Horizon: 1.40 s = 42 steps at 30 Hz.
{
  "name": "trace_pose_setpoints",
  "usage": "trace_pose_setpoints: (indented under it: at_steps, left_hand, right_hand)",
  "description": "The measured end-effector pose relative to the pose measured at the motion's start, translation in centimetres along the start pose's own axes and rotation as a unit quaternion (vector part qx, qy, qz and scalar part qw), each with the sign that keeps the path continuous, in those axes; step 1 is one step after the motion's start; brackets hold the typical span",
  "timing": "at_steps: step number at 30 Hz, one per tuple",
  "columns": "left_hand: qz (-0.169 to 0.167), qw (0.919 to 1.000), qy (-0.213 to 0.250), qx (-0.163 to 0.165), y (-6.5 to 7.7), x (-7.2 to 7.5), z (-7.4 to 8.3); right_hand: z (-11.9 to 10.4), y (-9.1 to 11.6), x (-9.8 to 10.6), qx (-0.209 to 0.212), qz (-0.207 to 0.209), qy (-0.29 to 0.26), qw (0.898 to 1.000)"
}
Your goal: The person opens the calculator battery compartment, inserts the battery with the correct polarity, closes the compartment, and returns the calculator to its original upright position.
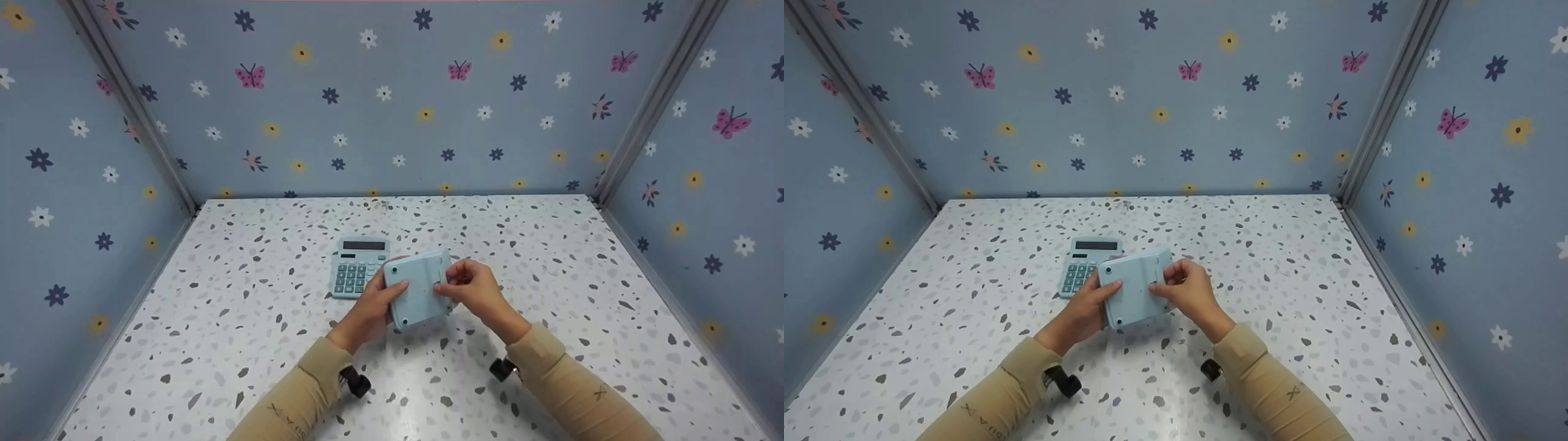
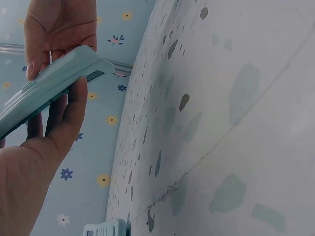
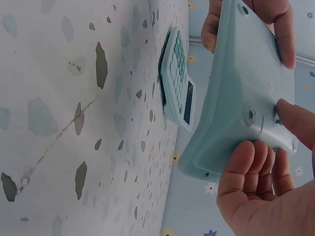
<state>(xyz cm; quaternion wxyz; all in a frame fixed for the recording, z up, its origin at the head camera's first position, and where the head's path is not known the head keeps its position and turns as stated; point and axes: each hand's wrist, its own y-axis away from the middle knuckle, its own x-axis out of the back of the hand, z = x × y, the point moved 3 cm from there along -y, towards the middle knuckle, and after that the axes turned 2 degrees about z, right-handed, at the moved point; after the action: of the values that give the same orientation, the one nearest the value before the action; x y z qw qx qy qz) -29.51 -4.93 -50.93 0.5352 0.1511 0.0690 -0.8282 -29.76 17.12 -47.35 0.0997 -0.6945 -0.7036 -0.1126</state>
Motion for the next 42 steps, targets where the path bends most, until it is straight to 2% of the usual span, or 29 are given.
trace_pose_setpoints:
  at_steps: [8, 16, 22, 36, 42]
  left_hand:
    - [0.004, 1.0000, 0.005, 0.003, 0.36, -0.06, 0.35]
    - [0.002, 0.9999, 0.017, 0.004, 0.38, 0.12, 0.44]
    - [-0.004, 0.9999, 0.014, 0.001, 0.20, 0.33, 0.40]
    - [-0.018, 0.9998, 0.011, 0.001, 0.42, 0.13, 0.40]
    - [-0.014, 0.9998, 0.013, 0.007, 0.44, 0.08, 0.28]
  right_hand:
    - [0.01, -0.04, 0.11, 0.007, -0.003, -0.025, 1.000]
    - [0.20, -0.48, 0.30, -0.028, 0.024, 0.015, 0.999]
    - [0.43, -0.67, 0.34, -0.038, 0.007, 0.030, 0.999]
    - [0.40, -0.57, 0.44, -0.020, -0.022, 0.025, 0.999]
    - [0.31, -0.47, 0.55, -0.003, -0.016, 0.030, 0.999]
